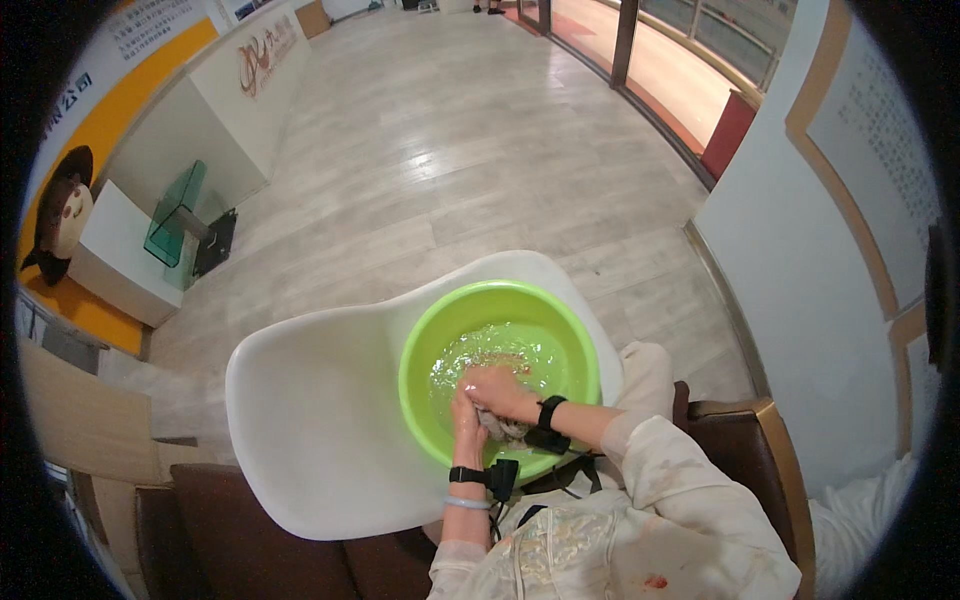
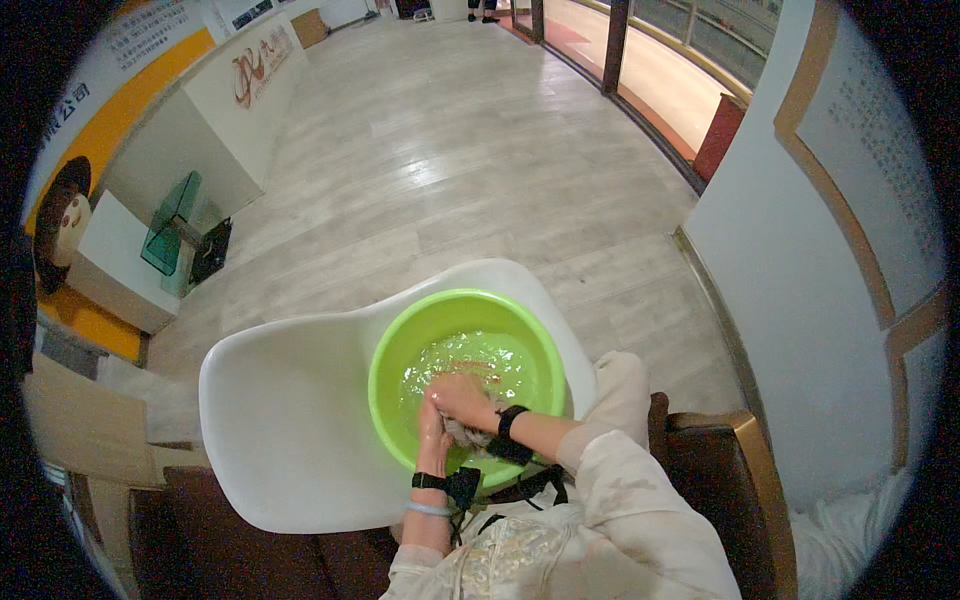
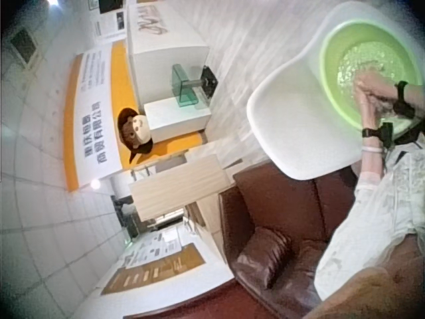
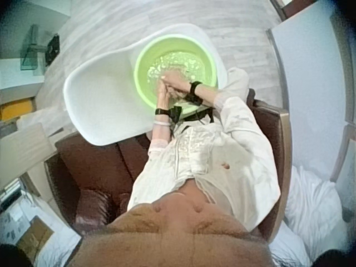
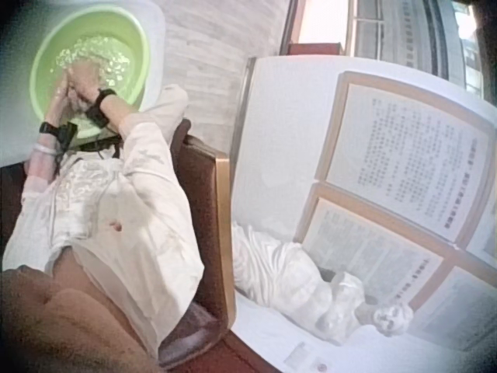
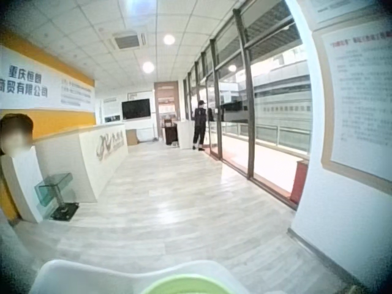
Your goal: The person washes a brown cloth by hand in a green basin filled with water, scrubbing various parts of the fabric and squeezing it repeatedly.
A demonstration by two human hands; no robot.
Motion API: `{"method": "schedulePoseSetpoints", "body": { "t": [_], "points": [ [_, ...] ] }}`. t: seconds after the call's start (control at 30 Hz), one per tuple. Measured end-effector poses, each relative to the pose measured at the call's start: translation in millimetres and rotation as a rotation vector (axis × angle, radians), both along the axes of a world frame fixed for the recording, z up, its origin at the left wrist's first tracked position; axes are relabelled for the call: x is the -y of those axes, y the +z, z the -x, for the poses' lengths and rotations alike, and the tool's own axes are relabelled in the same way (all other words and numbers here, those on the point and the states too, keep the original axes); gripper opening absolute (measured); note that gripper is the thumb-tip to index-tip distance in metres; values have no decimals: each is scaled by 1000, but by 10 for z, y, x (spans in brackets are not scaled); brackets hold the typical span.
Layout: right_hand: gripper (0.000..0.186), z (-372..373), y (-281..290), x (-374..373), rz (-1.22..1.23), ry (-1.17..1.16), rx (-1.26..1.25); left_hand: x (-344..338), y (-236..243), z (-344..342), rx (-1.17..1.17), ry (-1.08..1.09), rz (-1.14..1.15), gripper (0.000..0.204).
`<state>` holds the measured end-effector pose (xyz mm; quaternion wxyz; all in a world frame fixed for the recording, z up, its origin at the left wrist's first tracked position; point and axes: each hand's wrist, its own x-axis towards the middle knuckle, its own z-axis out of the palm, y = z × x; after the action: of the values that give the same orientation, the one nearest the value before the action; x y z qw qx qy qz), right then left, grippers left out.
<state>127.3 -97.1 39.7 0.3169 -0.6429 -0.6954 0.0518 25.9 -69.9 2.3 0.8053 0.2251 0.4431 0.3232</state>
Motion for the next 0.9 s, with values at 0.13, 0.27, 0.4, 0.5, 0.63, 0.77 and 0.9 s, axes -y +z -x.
{"method": "schedulePoseSetpoints", "body": {
  "t": [0.13,0.27,0.4,0.5,0.63,0.77,0.9],
  "points": [
    [14,-484,179,-269,111,-223,80,-67,-33,101,-288,19,-229,53],
    [22,-601,-219,-274,63,-409,8,-24,-135,48,-1031,69,-681,55],
    [19,-443,-78,-156,444,46,-52,-54,190,69,-904,-42,-626,50],
    [21,-479,-71,-253,379,-289,-11,-102,179,113,-893,-114,-483,43],
    [31,-384,-164,-237,434,-123,172,-34,-31,63,-715,83,-509,38],
    [33,-483,1,-253,305,-372,94,-50,-157,110,-691,-3,-503,45],
    [16,-255,-59,-187,272,-289,-57,-120,-505,80,-453,126,-283,37]
  ]
}}
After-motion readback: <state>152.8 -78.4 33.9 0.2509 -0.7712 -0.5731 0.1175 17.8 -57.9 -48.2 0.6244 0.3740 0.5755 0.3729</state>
